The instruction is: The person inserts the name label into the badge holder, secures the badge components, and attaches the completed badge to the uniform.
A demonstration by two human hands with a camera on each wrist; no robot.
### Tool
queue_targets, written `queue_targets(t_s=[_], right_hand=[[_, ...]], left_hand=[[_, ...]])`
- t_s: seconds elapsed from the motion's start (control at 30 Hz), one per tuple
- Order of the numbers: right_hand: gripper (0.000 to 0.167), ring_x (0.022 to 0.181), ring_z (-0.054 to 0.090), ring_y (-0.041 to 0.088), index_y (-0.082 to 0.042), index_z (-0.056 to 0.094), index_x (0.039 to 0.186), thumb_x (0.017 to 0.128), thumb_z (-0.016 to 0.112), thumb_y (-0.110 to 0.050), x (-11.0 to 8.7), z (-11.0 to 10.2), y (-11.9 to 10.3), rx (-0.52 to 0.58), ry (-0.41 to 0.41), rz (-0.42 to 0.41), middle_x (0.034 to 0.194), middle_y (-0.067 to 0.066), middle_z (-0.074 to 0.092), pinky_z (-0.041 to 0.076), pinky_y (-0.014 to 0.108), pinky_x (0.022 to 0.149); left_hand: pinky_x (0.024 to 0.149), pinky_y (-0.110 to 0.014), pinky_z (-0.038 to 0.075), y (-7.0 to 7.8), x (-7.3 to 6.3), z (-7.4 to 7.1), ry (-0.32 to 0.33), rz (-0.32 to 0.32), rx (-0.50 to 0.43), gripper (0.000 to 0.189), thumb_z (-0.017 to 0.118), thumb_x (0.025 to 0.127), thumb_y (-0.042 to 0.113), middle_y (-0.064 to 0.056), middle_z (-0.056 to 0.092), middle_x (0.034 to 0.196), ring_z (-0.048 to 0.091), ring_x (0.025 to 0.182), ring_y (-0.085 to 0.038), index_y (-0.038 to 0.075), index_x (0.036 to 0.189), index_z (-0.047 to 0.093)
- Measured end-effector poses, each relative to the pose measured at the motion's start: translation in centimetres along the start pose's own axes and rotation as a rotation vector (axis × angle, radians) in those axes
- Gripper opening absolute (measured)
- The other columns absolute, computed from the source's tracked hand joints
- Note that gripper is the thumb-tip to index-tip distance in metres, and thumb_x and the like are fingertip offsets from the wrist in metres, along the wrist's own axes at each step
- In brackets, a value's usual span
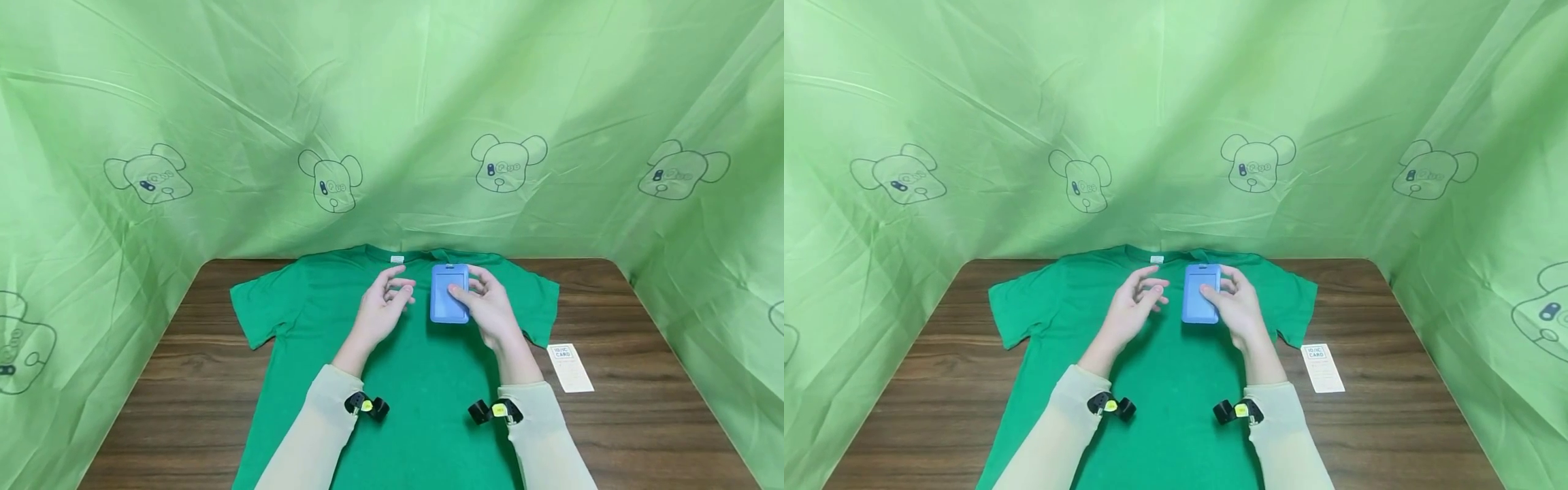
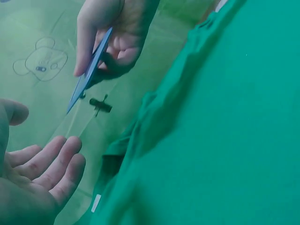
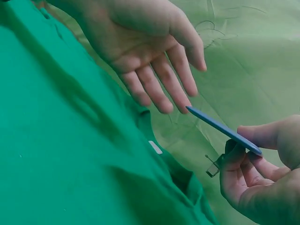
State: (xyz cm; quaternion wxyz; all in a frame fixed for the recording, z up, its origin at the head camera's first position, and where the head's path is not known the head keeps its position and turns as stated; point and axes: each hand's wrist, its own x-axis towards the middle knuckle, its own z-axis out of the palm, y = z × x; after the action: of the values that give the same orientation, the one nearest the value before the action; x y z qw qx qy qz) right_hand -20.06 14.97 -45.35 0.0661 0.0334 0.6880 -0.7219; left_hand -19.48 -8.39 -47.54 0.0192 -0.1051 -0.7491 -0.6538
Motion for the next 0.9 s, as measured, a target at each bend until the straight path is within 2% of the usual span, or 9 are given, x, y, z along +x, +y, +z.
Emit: queue_targets(t_s=[0.1, 0.2, 0.4, 0.57, 0.73, 0.9], right_hand=[[0.059, 0.1, 0.076, 0.018, -0.007, 0.044, 0.159, 0.107, 0.071, -0.007, 0.0, 0.5, 0.1, 0.035, -0.02, 0.009, 0.139, 0.019, 0.063, 0.066, 0.032, 0.081], [0.06, 0.101, 0.076, 0.02, -0.009, 0.041, 0.159, 0.107, 0.07, -0.006, 0.1, 1.0, 0.1, 0.066, -0.051, 0.024, 0.142, 0.02, 0.062, 0.066, 0.034, 0.082], [0.061, 0.104, 0.076, 0.022, -0.009, 0.037, 0.158, 0.107, 0.07, -0.004, 0.1, 1.6, 0.5, 0.098, -0.112, 0.054, 0.145, 0.022, 0.059, 0.065, 0.035, 0.085], [0.061, 0.105, 0.076, 0.025, -0.009, 0.036, 0.156, 0.106, 0.071, -0.005, -0.1, 2.4, 0.9, 0.104, -0.154, 0.071, 0.145, 0.023, 0.059, 0.065, 0.036, 0.086], [0.063, 0.111, 0.075, 0.028, -0.01, 0.035, 0.157, 0.106, 0.072, -0.007, -0.2, 2.9, 1.1, 0.09, -0.18, 0.084, 0.148, 0.023, 0.058, 0.064, 0.038, 0.089], [0.056, 0.107, 0.075, 0.026, -0.008, 0.042, 0.152, 0.106, 0.073, -0.008, -0.1, 2.9, 1.3, 0.086, -0.189, 0.094, 0.144, 0.023, 0.063, 0.064, 0.037, 0.088]], left_hand=[[0.091, -0.055, 0.063, 0.2, -0.1, 0.3, -0.048, -0.018, -0.048, 0.046, 0.062, 0.113, 0.018, -0.018, 0.072, 0.136, 0.076, 0.106, -0.038, 0.008, 0.157, 0.054], [0.09, -0.052, 0.064, 0.2, -0.2, 0.5, -0.072, -0.027, -0.085, 0.046, 0.063, 0.112, 0.016, -0.019, 0.073, 0.134, 0.076, 0.106, -0.04, 0.004, 0.156, 0.054], [0.082, -0.039, 0.065, -0.5, -0.4, 0.5, -0.027, -0.039, -0.15, 0.046, 0.068, 0.108, 0.01, -0.02, 0.074, 0.128, 0.076, 0.096, -0.029, 0.003, 0.153, 0.058], [0.079, -0.035, 0.064, -0.8, -0.4, 0.4, -0.006, -0.047, -0.19, 0.046, 0.072, 0.106, 0.008, -0.018, 0.073, 0.121, 0.074, 0.086, -0.018, 0.004, 0.15, 0.062], [0.075, -0.032, 0.062, -0.9, -0.3, 0.0, -0.01, -0.08, -0.209, 0.045, 0.071, 0.104, 0.001, -0.013, 0.072, 0.113, 0.072, 0.083, -0.017, 0.007, 0.148, 0.064], [0.073, -0.03, 0.062, -0.6, -0.2, -0.1, -0.015, -0.096, -0.222, 0.046, 0.071, 0.102, -0.002, -0.013, 0.071, 0.11, 0.072, 0.083, -0.018, 0.006, 0.147, 0.064]])
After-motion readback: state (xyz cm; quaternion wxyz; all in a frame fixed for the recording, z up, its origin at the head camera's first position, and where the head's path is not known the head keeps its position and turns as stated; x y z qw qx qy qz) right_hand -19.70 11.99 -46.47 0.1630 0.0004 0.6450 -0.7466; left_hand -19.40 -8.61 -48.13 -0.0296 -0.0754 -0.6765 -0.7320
